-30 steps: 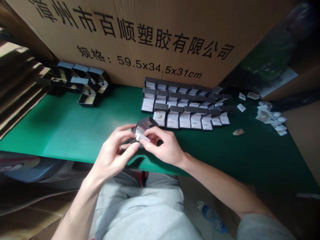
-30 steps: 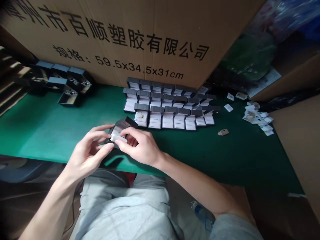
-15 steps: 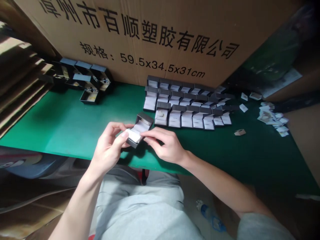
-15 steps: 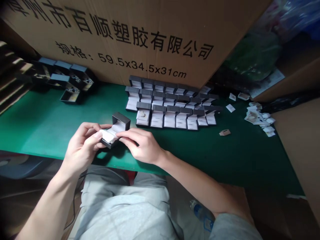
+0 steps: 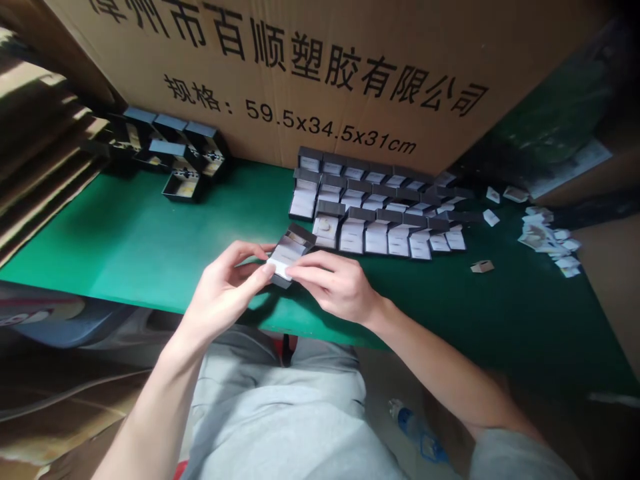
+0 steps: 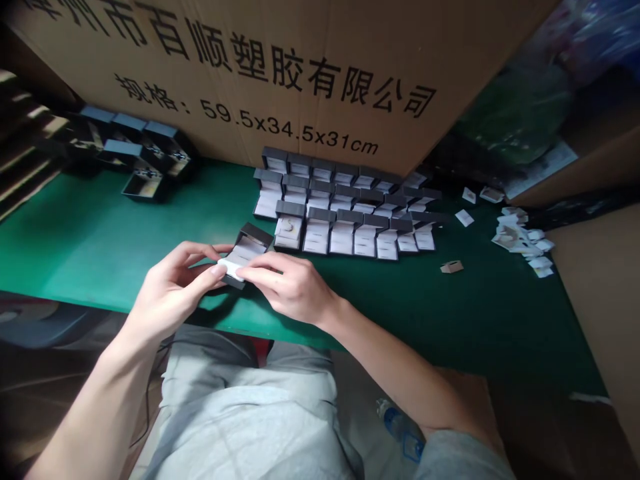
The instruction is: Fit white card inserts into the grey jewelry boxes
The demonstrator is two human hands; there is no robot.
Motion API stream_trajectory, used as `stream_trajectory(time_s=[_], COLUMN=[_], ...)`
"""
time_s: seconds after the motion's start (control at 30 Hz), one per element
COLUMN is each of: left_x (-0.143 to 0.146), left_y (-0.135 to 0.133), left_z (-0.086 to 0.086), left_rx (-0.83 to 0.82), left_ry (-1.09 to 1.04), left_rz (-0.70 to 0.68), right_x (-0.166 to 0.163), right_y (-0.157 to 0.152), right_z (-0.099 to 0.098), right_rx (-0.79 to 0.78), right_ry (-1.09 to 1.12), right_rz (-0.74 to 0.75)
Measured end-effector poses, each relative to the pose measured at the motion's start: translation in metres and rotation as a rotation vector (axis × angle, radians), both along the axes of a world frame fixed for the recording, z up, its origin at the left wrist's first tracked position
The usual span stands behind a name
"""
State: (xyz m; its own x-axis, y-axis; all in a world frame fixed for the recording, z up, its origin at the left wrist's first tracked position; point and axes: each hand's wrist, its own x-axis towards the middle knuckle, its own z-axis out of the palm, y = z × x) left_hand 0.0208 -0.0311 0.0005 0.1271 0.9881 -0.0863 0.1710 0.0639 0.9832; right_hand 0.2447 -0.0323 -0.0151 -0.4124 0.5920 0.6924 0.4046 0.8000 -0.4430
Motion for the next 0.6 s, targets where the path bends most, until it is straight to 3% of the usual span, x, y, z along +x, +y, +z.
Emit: stream_trajectory(time_s=[0.33, 0.47, 0.6], left_x=[-0.0034, -0.005, -0.004], left_y=[0.0019, 0.0031, 0.0026], left_z=[-0.006, -0.0077, -0.0064], left_rx=[0.004, 0.04, 0.081], left_ry=[-0.077, -0.022, 0.037], left_rz=[-0.099, -0.119, -0.083], right_x=[0.0039, 0.0011, -0.0047], right_y=[0.0017, 0.003, 0.0014], right_z=[0.0096, 0.0087, 0.0052], right_rx=[0.141, 0.121, 0.019], right_ry=[-0.137, -0.18, -0.064], right_rz=[0.019, 0.063, 0.075])
